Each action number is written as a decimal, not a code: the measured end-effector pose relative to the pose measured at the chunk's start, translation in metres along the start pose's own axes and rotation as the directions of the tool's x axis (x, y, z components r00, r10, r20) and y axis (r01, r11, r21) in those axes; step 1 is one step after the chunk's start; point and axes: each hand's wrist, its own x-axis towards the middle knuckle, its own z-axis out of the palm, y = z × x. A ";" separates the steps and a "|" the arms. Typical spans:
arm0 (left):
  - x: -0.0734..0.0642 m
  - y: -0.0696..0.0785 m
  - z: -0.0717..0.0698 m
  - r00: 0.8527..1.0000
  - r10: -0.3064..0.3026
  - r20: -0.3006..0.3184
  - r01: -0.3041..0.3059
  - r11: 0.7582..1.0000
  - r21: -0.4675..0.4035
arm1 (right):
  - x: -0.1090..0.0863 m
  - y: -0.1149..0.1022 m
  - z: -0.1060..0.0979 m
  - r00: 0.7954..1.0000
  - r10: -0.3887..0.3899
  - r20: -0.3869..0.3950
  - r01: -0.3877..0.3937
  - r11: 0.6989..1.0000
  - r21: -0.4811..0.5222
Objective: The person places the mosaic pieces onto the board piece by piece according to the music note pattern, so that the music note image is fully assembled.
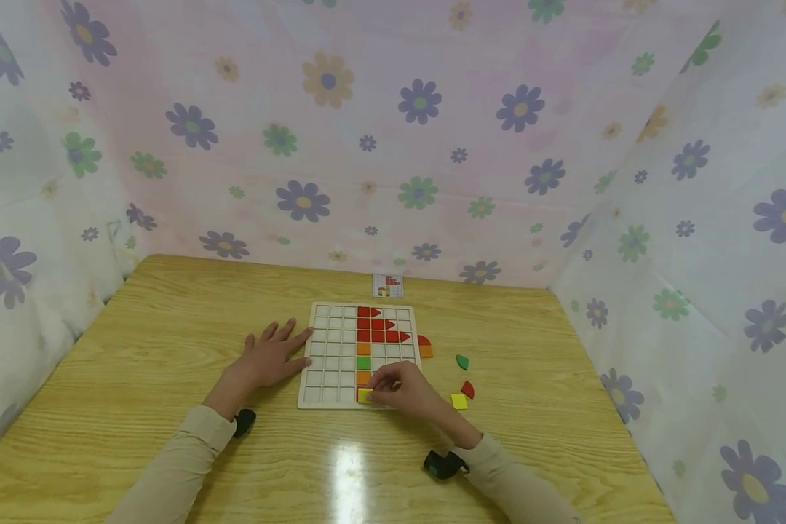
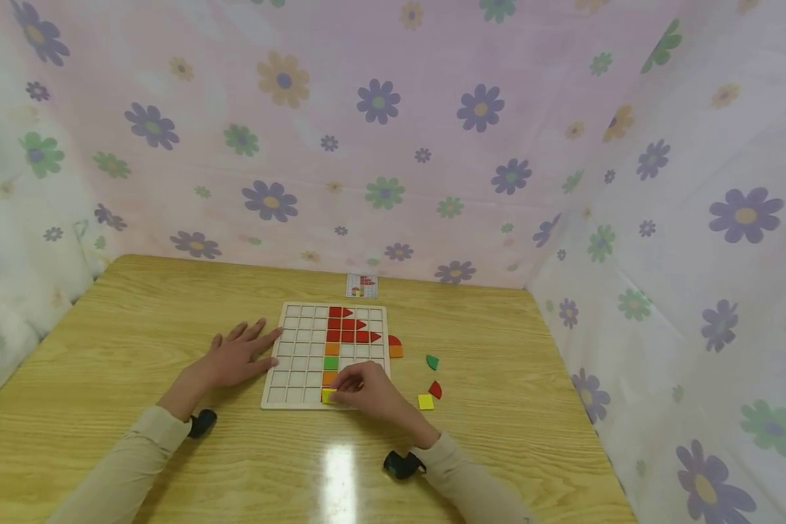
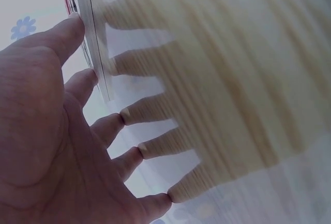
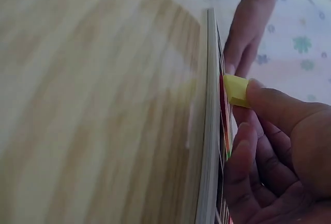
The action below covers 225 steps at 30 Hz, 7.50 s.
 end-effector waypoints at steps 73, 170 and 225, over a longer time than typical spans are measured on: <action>-0.001 0.002 -0.001 0.999 -0.023 0.032 0.024 1.000 -0.012 | 0.018 -0.012 0.032 0.996 0.070 -0.056 -0.073 0.996 -0.055; -0.004 0.005 -0.004 0.998 -0.022 0.053 0.023 1.000 -0.019 | -0.025 0.012 -0.006 0.986 0.098 -0.134 -0.086 0.992 0.091; -0.002 0.003 -0.001 0.998 -0.040 0.056 0.041 0.999 -0.021 | 0.029 -0.016 0.032 0.972 0.112 -0.207 -0.125 0.991 -0.047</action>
